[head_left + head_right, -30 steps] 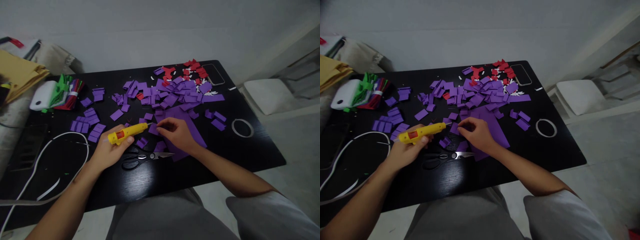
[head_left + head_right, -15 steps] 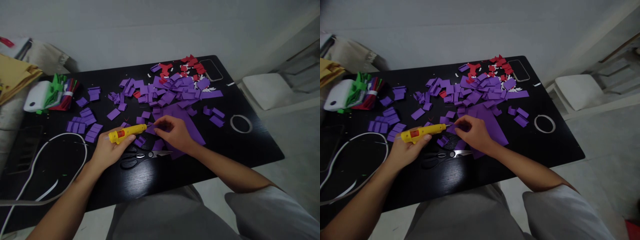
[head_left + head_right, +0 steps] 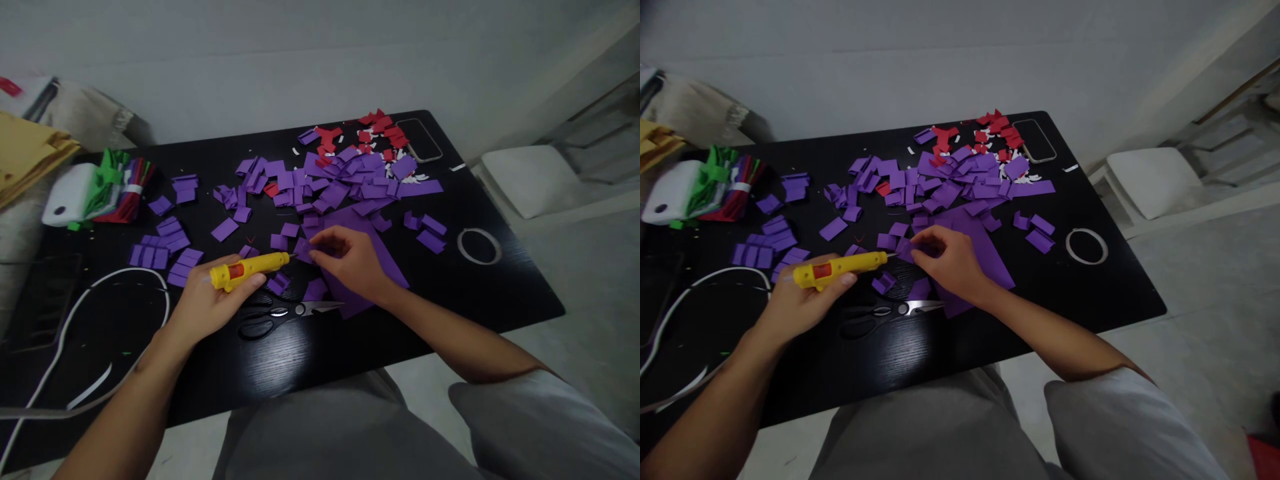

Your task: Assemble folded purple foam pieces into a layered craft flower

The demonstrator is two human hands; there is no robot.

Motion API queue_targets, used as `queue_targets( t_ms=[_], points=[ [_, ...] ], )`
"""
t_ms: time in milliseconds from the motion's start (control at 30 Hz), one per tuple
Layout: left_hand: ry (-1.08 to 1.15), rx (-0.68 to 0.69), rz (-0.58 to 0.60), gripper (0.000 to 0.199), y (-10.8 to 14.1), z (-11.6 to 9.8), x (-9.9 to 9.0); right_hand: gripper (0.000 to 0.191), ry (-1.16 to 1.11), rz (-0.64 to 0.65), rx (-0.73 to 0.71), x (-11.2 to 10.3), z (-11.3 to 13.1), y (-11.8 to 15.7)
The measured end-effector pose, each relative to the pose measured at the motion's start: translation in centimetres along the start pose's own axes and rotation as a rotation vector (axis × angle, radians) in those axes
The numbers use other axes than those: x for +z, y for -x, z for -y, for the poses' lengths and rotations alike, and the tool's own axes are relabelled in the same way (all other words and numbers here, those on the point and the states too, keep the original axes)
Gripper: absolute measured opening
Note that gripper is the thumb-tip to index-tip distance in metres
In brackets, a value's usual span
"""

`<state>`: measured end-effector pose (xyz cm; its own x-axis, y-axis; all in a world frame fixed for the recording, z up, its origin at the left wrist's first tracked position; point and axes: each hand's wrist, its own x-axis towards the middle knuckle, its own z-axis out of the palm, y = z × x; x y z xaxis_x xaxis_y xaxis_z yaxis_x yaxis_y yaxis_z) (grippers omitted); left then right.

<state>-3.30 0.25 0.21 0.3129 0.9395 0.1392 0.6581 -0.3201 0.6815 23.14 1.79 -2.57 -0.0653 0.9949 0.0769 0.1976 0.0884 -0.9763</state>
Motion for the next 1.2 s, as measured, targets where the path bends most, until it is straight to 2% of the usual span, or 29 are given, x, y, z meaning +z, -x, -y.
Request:
queue_targets(
  t_ms=[300, 500, 667, 900, 1200],
  points=[
    [0.052, -0.046, 0.004, 0.03, 0.2, -0.1, 0.4, 0.012, -0.041, -0.007, 0.035, -0.1, 0.1, 0.0],
    [0.027, 0.048, 0.029, 0.036, 0.3, -0.4, 0.1, 0.011, -0.052, -0.014, 0.029, 0.0, -0.2, -0.1],
    [0.012, 0.061, 0.037, 0.041, 0.0, -1.2, 0.4, 0.011, -0.032, 0.006, -0.001, 0.2, -0.2, 0.0],
    [0.009, 0.032, 0.053, 0.028, 0.2, -0.9, 0.5, 0.012, -0.03, 0.027, -0.003, 0.2, 0.1, 0.2],
    [0.023, 0.039, -0.014, 0.036, 0.1, -1.3, 0.3, 0.02, -0.02, 0.081, -0.03, 0.1, 0.6, 0.4]
  ],
)
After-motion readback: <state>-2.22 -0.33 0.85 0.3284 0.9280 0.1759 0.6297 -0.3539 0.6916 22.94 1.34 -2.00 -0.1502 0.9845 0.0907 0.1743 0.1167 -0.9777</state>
